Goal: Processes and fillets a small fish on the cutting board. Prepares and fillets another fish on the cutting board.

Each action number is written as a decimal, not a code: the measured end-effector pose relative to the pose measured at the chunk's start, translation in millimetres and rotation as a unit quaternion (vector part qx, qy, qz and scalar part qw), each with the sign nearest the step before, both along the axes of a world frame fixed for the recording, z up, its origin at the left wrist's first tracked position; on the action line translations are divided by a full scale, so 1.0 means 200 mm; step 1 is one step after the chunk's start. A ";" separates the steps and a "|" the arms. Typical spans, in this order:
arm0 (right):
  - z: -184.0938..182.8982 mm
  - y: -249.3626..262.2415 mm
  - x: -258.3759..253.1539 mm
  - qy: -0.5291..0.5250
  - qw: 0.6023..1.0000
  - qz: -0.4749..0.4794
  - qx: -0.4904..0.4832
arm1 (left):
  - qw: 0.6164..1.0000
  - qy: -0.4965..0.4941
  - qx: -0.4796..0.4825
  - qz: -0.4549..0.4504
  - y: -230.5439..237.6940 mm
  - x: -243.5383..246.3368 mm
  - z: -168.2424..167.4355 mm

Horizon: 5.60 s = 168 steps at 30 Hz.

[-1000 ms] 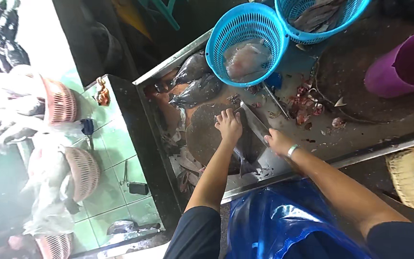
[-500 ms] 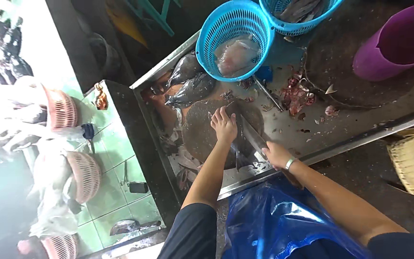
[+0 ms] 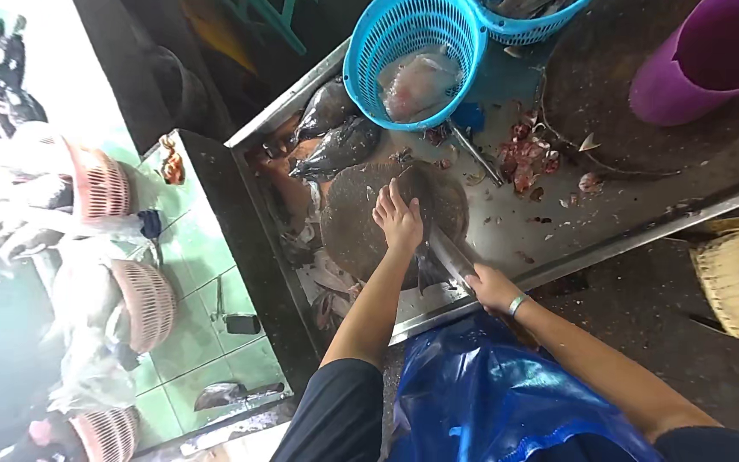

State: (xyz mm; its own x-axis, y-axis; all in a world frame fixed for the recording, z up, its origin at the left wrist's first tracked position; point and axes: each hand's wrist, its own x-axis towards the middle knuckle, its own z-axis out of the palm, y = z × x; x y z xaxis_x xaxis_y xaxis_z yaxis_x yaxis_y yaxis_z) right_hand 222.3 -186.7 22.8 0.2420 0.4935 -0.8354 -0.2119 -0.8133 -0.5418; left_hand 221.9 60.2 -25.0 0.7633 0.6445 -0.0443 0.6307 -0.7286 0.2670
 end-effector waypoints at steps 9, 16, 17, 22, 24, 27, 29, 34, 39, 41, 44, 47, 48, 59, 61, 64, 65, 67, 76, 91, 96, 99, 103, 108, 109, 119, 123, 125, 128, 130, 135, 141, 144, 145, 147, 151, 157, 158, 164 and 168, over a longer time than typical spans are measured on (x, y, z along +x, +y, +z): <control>-0.05 -0.11 -0.14 0.046 0.999 0.023 0.017 | 0.999 -0.038 0.012 0.008 -0.01 -0.04 -0.03; -0.06 -0.10 -0.14 0.074 0.997 -0.004 0.018 | 0.997 -0.079 0.018 0.014 -0.03 -0.08 -0.05; -0.06 -0.12 -0.15 0.076 0.997 0.009 0.014 | 0.996 -0.083 0.023 0.016 -0.03 -0.08 -0.06; 0.03 -0.29 -0.08 0.093 0.993 0.069 -0.003 | 0.997 -0.068 0.008 0.021 -0.04 -0.08 -0.04; 0.06 -0.29 0.02 0.057 0.998 0.022 0.007 | 0.997 -0.065 -0.016 0.033 0.01 -0.02 0.02; 0.04 -0.17 0.21 0.011 0.999 -0.033 0.005 | 0.998 -0.028 -0.040 0.042 0.16 0.11 0.07; -0.02 -0.06 0.30 -0.005 0.999 -0.034 -0.001 | 0.998 0.018 -0.047 0.024 0.24 0.17 0.03; -0.10 0.07 0.42 -0.004 1.000 0.000 -0.007 | 0.997 0.042 -0.053 0.022 0.27 0.17 -0.01; -0.06 0.02 0.45 -0.010 0.998 0.054 0.006 | 0.998 0.030 -0.051 0.025 0.27 0.17 -0.02; -0.04 0.03 0.46 -0.021 0.997 0.077 -0.002 | 0.998 0.023 -0.045 0.025 0.27 0.16 -0.03; -0.02 0.06 0.49 -0.046 0.994 0.097 -0.009 | 0.998 0.024 -0.046 0.027 0.27 0.17 -0.03; -0.02 0.08 0.51 -0.057 0.994 0.092 -0.009 | 0.998 0.026 -0.046 0.028 0.27 0.16 -0.03; -0.02 0.09 0.52 -0.061 0.994 0.093 -0.009 | 0.998 0.024 -0.044 0.028 0.27 0.16 -0.03; -0.02 0.48 0.73 -0.073 0.996 0.057 0.018 | 0.998 0.038 -0.045 0.029 0.27 0.17 -0.02; -0.03 0.52 0.75 -0.069 0.995 0.068 0.013 | 0.998 0.038 -0.040 0.030 0.27 0.17 -0.02; -0.02 0.45 0.71 -0.051 0.996 0.078 0.007 | 0.998 0.044 -0.034 0.032 0.27 0.17 -0.02; -0.02 0.41 0.68 -0.047 0.996 0.080 0.007 | 0.998 0.046 -0.031 0.032 0.27 0.18 -0.01; -0.03 0.33 0.62 -0.039 0.996 0.081 0.006 | 0.998 0.052 -0.033 0.033 0.26 0.18 -0.02; -0.09 0.05 0.24 0.016 0.998 0.067 -0.004 | 0.998 0.055 -0.026 0.035 0.25 0.19 -0.02; 0.03 -0.05 0.13 0.033 0.990 0.135 0.014 | 0.984 0.176 -0.033 0.007 -0.13 0.00 0.30; 0.03 -0.06 0.15 0.030 0.987 0.157 0.019 | 0.973 0.225 -0.007 0.053 -0.20 0.15 0.36; 0.03 -0.11 0.18 0.031 0.987 0.152 0.039 | 0.981 0.172 -0.018 0.090 -0.11 0.19 0.41; 0.00 -0.13 0.26 0.046 0.995 0.074 0.048 | 0.982 0.142 -0.044 0.118 -0.06 0.20 0.44; -0.12 0.15 0.40 0.019 0.995 -0.024 0.091 | 0.982 0.133 -0.049 0.128 -0.03 0.20 0.41; -0.11 0.22 0.47 0.008 0.995 -0.013 0.095 | 0.982 0.132 -0.052 0.127 -0.02 0.20 0.41; -0.10 0.30 0.72 0.038 0.995 0.064 0.073 | 0.987 0.120 -0.044 0.100 -0.01 0.17 0.36; -0.13 0.37 0.81 0.047 0.994 0.067 0.066 | 0.985 0.129 -0.043 0.102 -0.01 0.17 0.36; -0.14 0.39 0.80 0.037 0.995 0.064 0.062 | 0.985 0.129 -0.041 0.103 -0.02 0.18 0.36; -0.11 0.34 0.74 0.027 0.994 0.081 0.064 | 0.986 0.125 -0.038 0.106 -0.04 0.18 0.37; -0.07 0.25 0.67 0.022 0.992 0.104 0.066 | 0.987 0.118 -0.033 0.105 -0.05 0.17 0.36; -0.15 0.06 0.32 0.006 0.996 0.070 0.056 | 0.986 0.122 -0.025 0.110 -0.07 0.16 0.36; 0.05 -0.29 0.41 0.056 0.973 0.208 0.078 | 0.977 0.200 0.019 -0.075 -0.09 0.19 0.39; 0.03 -0.26 0.47 0.039 0.991 0.110 0.072 | 0.986 0.164 -0.022 -0.023 -0.06 0.14 0.39; 0.00 -0.20 0.47 0.027 0.994 0.077 0.076 | 0.988 0.147 -0.038 0.003 -0.06 0.13 0.38; -0.05 -0.05 0.51 0.009 0.995 0.033 0.093 | 0.991 0.121 -0.056 0.024 -0.05 0.11 0.38; -0.08 0.33 0.66 -0.009 0.993 0.057 0.103 | 0.991 0.108 -0.073 0.009 0.00 0.08 0.37; -0.08 0.34 0.65 -0.005 0.992 0.103 0.075 | 0.991 0.081 -0.109 0.014 0.04 0.05 0.36; -0.10 0.28 0.60 -0.001 0.991 0.114 0.073 | 0.990 0.078 -0.118 0.022 0.03 0.04 0.36; -0.11 -0.09 0.35 0.062 0.978 0.195 0.050 | 0.990 0.044 -0.131 0.015 0.03 0.02 0.35; -0.03 -0.28 0.36 0.093 0.952 0.284 0.066 | 0.991 0.051 -0.113 -0.050 -0.01 -0.03 0.36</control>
